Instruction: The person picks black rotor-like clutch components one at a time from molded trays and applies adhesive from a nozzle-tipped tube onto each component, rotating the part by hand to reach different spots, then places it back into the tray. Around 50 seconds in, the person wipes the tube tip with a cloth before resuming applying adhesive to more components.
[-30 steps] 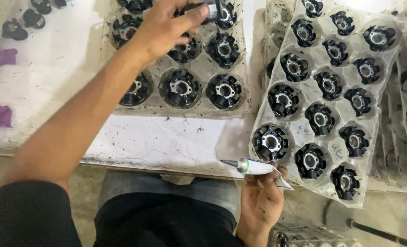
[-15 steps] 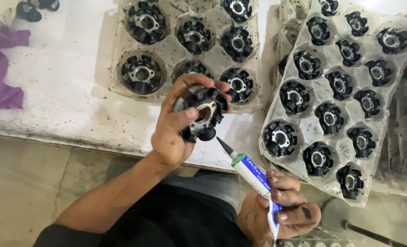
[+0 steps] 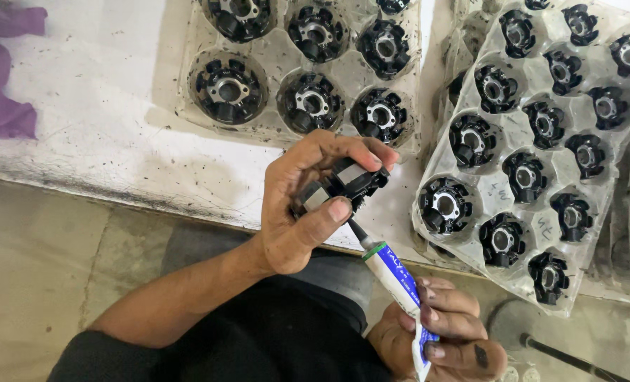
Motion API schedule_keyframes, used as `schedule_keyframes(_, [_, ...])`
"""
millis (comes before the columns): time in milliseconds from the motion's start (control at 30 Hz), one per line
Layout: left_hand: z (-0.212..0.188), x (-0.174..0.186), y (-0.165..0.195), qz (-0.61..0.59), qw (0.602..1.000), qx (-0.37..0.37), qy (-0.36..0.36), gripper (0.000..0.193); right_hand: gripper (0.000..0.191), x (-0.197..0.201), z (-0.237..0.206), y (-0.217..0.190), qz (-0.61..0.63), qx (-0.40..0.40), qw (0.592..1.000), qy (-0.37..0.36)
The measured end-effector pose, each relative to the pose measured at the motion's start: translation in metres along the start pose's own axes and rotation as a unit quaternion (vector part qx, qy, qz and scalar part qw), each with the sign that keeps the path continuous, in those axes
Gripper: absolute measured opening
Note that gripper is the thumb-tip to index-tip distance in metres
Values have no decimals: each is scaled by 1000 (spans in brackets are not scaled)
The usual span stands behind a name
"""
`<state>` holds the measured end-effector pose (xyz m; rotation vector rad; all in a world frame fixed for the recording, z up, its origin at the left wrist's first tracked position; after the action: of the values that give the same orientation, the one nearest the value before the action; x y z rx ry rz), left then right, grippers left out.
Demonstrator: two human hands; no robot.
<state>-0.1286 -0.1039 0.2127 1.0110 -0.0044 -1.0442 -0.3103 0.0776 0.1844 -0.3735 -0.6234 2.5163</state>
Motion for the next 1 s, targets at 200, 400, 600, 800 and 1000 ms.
schedule_keyframes(200, [-1,-2,-4,13,1000,12,0,39,42,-9,2,-6,-143,36,987,-56])
schedule_keyframes(400, [-3,-2,-12,-31,999,31,17,39,36,-4,2,-7,-113,71,991,-3])
schedule_keyframes(600, [-4,0,-15,-45,998,30,27,37,42,-3,3,-16,-56,192,980,-2])
schedule_keyframes(800, [-7,3,-18,-68,997,15,41,37,29,3,2,-12,-82,128,988,34])
schedule_keyframes(1000, [-11,8,-35,-231,966,2,119,40,48,-6,12,-11,-119,28,992,30])
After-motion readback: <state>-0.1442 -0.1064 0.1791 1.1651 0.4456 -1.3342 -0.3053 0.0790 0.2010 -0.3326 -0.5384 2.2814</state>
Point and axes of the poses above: each hand's wrist, its own z-axis towards the middle knuckle, its own x-axis out of the back of the hand, y = z × x, the point moved 9 cm from there along z, towards the middle knuckle, and after that the axes turned 11 degrees about -y, right-handed, at the moved point
